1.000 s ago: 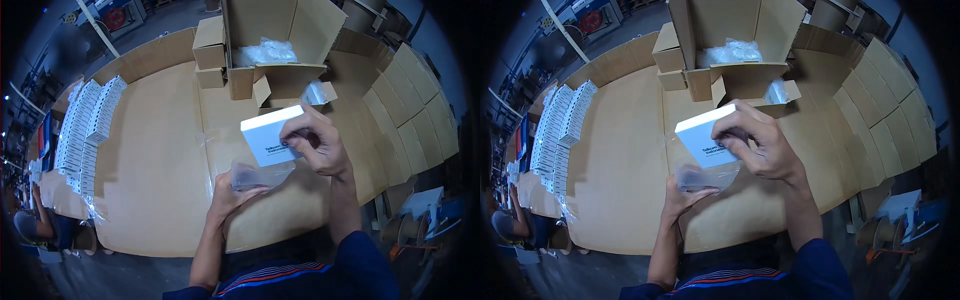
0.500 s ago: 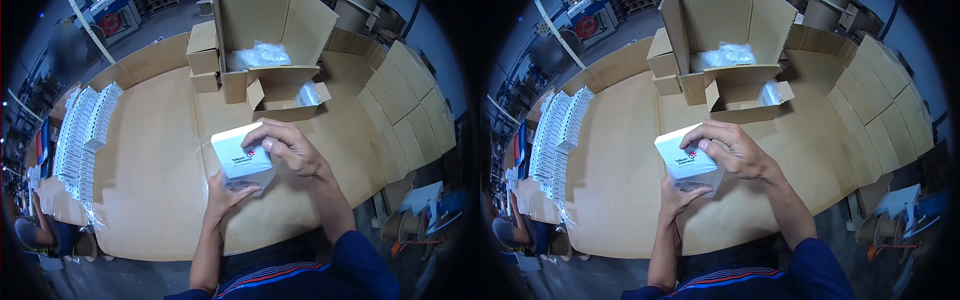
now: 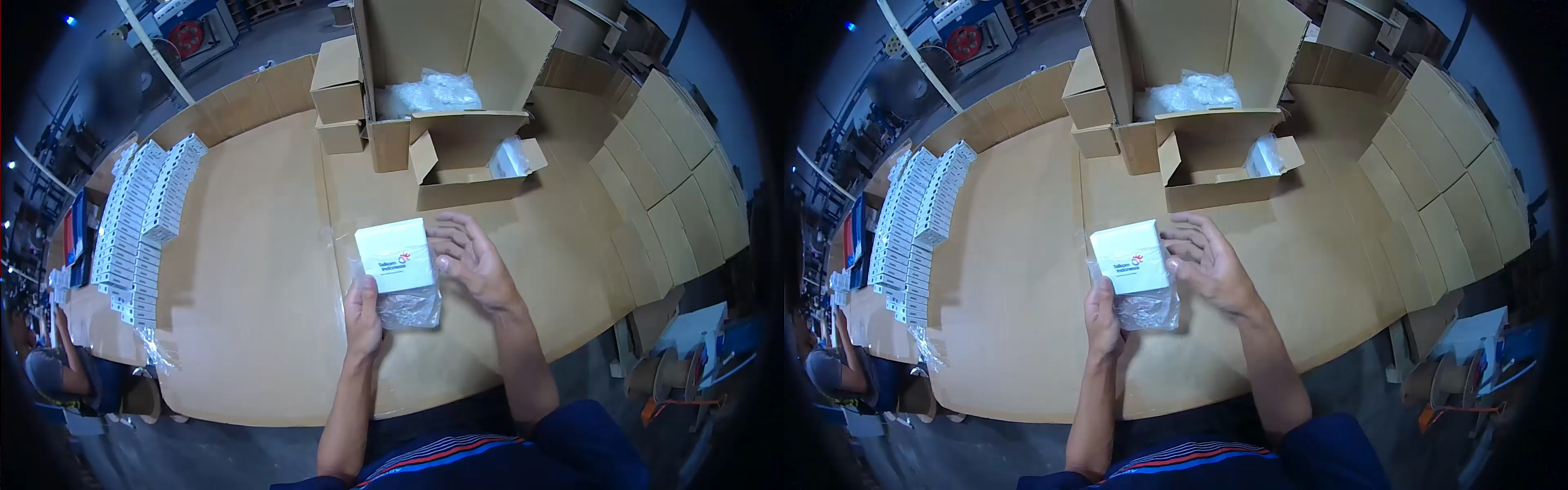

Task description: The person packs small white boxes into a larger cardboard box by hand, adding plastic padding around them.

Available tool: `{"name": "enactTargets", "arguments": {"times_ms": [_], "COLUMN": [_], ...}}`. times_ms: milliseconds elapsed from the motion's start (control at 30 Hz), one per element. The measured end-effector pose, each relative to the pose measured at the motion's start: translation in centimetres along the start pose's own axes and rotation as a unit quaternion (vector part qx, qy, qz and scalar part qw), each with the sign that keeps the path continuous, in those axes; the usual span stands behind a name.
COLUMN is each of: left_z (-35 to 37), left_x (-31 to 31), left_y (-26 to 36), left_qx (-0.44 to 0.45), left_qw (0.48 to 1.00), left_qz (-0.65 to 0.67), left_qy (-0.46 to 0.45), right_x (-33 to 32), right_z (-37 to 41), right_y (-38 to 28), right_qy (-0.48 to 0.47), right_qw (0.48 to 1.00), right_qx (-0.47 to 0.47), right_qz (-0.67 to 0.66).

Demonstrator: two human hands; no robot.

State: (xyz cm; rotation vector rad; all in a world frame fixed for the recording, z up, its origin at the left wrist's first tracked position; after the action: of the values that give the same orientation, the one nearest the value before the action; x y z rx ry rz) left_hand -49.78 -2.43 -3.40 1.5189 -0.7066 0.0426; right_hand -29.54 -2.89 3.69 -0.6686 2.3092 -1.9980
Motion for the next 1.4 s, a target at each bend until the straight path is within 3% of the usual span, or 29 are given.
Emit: {"name": "enactTargets", "arguments": {"times_ms": [200, 333, 433, 633, 733, 867, 933, 1033, 1167, 1267, 1400], "left_z": [-0.5, -0.8, -1.3, -1.0, -1.1, -1.4, -1.5, -1.5, -0.9, -0.9, -1.0], "left_x": [-0.3, 0.4, 2.6, 2.4, 2.3, 2.4, 2.1, 1.9, 3.0, 3.0, 2.8], "left_y": [0.4, 1.2, 3.7, 3.6, 2.9, 3.2, 3.0, 2.3, 2.3, 2.1, 1.8], "left_qx": [0.023, 0.02, 0.085, 0.036, 0.025, 0.033, 0.037, 0.06, -0.017, -0.015, -0.056], "left_qw": [0.996, 0.978, 0.963, 0.968, 0.994, 0.997, 0.997, 0.974, 0.998, 0.998, 0.992], "left_qz": [-0.081, -0.207, -0.257, -0.239, -0.109, -0.06, -0.057, -0.219, -0.056, -0.045, -0.101], "left_qy": [-0.012, 0.003, 0.002, -0.068, -0.012, -0.02, -0.039, -0.013, 0.022, 0.033, 0.056], "right_x": [0.8, 0.2, 0.6, 1.1, 2.0, 1.9, 2.1, 2.2, 2.1, 2.3, 1.9], "right_z": [1.7, 2.1, 1.9, 1.3, 0.7, 1.5, 1.4, 1.2, 1.8, 1.8, 2.2], "right_y": [3.3, 4.2, 3.5, 2.7, 2.6, 4.0, 3.9, 3.6, 4.2, 3.6, 4.2], "right_qy": [0.116, 0.135, 0.149, 0.1, 0.108, 0.075, 0.09, 0.092, 0.058, 0.044, 0.104], "right_qw": [0.982, 0.984, 0.983, 0.985, 0.969, 0.996, 0.995, 0.992, 0.996, 0.996, 0.992], "right_qx": [0.001, -0.048, -0.085, -0.121, -0.177, -0.053, -0.053, -0.086, -0.048, -0.054, 0.03], "right_qz": [-0.149, -0.108, -0.068, -0.075, -0.137, -0.003, -0.002, 0.02, 0.04, 0.048, 0.066]}}
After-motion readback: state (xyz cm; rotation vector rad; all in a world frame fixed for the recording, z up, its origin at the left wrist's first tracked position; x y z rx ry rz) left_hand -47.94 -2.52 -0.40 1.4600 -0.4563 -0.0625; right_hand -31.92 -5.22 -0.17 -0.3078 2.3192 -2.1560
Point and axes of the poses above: each hand's wrist, its own z-axis away from the middle knuckle, its own x-axis out of the palm, y = z × x, the point moved 2 cm from there along -z, towards the middle knuckle, and after that the axes turned 13 degrees about -y, right-handed, at the moved point
